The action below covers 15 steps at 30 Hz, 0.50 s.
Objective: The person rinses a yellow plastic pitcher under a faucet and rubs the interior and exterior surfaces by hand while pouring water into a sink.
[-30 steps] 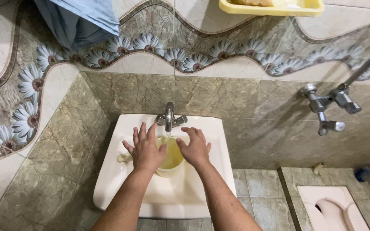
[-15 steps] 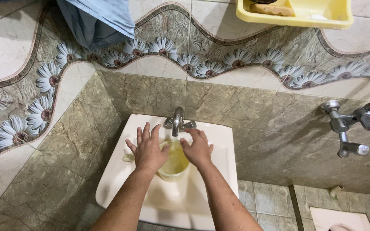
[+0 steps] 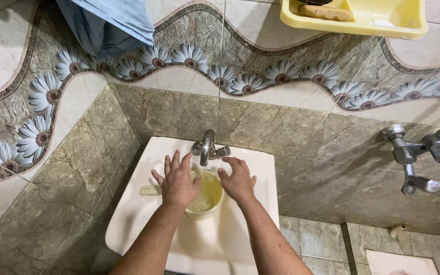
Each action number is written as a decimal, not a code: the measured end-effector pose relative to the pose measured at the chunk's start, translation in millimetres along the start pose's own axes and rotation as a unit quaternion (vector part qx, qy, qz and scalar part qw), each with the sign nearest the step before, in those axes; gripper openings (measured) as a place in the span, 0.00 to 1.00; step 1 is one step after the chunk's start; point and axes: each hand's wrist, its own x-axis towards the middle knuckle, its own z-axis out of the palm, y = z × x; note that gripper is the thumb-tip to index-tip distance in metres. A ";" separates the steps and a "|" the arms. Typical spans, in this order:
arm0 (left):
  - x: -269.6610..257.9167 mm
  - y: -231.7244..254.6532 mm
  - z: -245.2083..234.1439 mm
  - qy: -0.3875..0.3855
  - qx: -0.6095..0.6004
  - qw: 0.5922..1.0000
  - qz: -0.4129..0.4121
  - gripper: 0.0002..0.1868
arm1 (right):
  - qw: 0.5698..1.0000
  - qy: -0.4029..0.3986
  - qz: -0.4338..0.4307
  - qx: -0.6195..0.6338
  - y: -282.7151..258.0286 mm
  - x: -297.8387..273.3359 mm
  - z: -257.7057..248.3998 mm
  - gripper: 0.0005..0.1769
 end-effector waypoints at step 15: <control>18.1 -9.1 23.6 -0.007 0.006 1.000 0.000 0.42 | 0.999 -0.037 0.019 -0.012 6.8 11.9 4.6 0.25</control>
